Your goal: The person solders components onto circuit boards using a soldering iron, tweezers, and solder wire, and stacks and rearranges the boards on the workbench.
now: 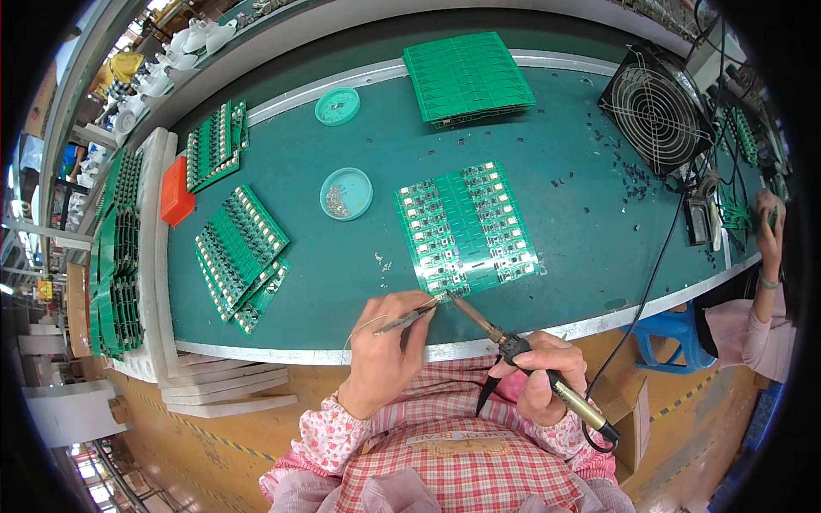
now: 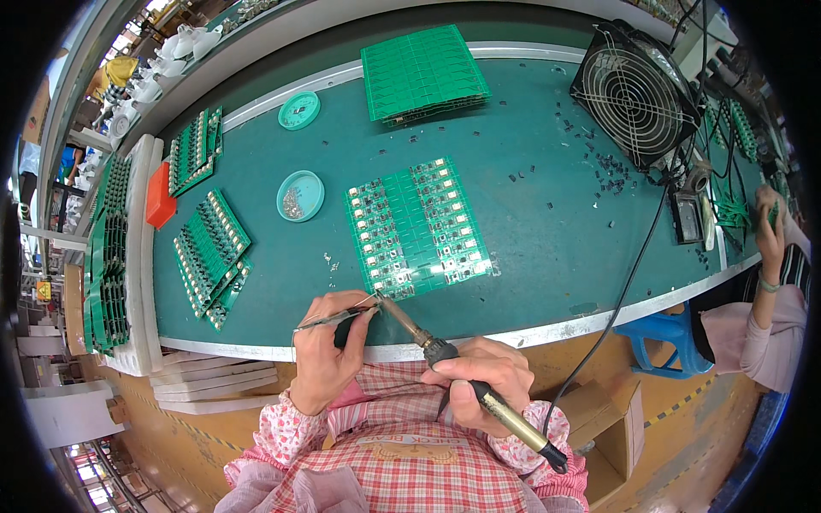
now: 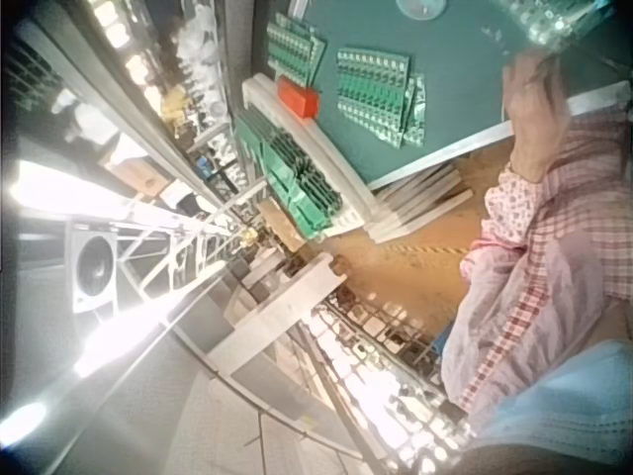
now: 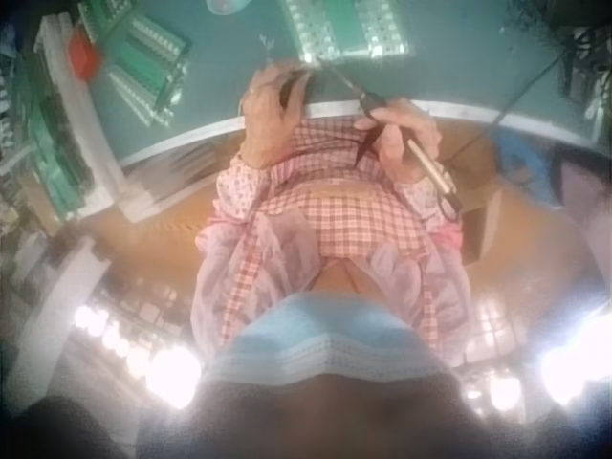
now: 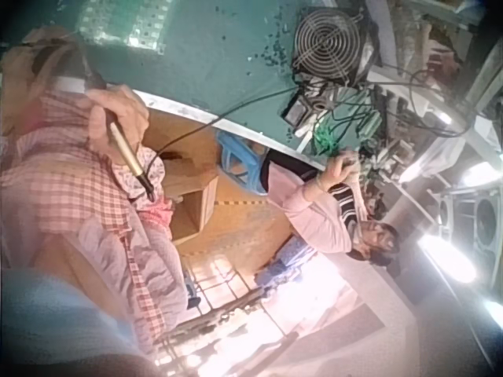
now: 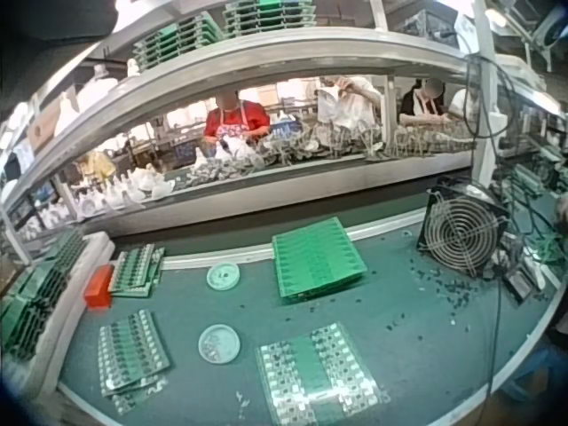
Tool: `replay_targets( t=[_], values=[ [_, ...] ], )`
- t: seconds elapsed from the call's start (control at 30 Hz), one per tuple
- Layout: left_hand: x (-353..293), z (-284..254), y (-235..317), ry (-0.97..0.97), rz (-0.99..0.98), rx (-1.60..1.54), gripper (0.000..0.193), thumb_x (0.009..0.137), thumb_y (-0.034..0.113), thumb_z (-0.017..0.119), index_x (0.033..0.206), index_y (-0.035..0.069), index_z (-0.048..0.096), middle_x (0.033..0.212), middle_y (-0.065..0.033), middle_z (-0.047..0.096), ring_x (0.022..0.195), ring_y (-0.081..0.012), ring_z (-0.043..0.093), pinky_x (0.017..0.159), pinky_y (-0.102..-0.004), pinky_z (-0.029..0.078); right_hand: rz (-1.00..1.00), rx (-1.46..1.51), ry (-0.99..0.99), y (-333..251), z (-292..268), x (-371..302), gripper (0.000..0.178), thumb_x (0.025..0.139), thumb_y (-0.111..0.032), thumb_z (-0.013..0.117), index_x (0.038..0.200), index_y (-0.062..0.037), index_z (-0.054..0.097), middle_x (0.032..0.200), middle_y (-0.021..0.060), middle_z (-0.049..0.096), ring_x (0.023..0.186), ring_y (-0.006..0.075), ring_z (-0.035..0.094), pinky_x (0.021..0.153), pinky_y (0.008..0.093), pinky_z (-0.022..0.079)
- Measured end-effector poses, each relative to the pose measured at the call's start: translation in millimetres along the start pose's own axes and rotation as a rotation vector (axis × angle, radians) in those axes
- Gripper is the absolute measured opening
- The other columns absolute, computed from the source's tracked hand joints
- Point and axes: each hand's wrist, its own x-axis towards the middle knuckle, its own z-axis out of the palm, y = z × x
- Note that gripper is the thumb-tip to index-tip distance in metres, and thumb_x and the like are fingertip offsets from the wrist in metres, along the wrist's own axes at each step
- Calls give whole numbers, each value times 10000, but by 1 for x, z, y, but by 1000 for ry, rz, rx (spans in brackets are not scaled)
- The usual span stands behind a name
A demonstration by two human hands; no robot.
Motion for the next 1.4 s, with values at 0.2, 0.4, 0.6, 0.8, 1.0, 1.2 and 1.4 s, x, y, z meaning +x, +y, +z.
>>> replay_targets(
  t=[0.2,0.4,0.6,0.8,1.0,1.2,1.4],
  values=[
    [0,0,1,-3,-8,3,221,824,-55,697,1028,17,653,998,-128,703,841,-307,653,744,-369,515,0,1,-16,-1,2,4,138,949,-109,593,1029,4,603,681,97,718,551,180,668,536,293,519],
    [1,1,0,10,4,-7,222,822,-58,699,1026,18,654,1001,-127,703,844,-306,653,746,-368,513,99,-28,0,1,0,-4,106,923,-79,611,985,5,630,648,79,702,559,173,663,530,292,510],
    [0,0,0,-1,-8,-4,229,822,-59,701,1033,21,658,1004,-130,706,855,-301,658,750,-368,516,162,-80,-56,3,1,-5,102,883,-46,636,971,1,659,636,60,692,564,173,656,538,299,512],
    [0,0,0,8,-2,-10,226,822,-56,701,1029,24,661,1006,-126,706,865,-299,657,759,-369,515,59,-184,-119,7,4,-5,174,810,8,671,983,-13,670,650,59,660,541,194,625,518,313,492],
    [2,0,2,8,22,9,213,819,-50,707,1013,29,662,997,-115,705,858,-299,657,762,-367,512,-68,-281,-176,6,12,-11,315,697,72,717,986,-27,644,598,40,555,494,199,562,465,306,462],
    [3,0,1,-2,33,33,207,815,-49,712,1001,26,660,992,-106,706,857,-301,659,764,-364,510,-100,-351,-203,1,14,-11,326,696,53,732,1001,-24,646,596,30,548,500,195,564,480,304,478],
    [4,0,3,4,27,45,199,815,-45,713,993,24,657,988,-104,706,849,-302,659,757,-368,513,-71,-287,-107,6,4,-19,267,753,28,697,1012,-17,649,641,43,618,523,195,592,501,299,500]
  ],
)
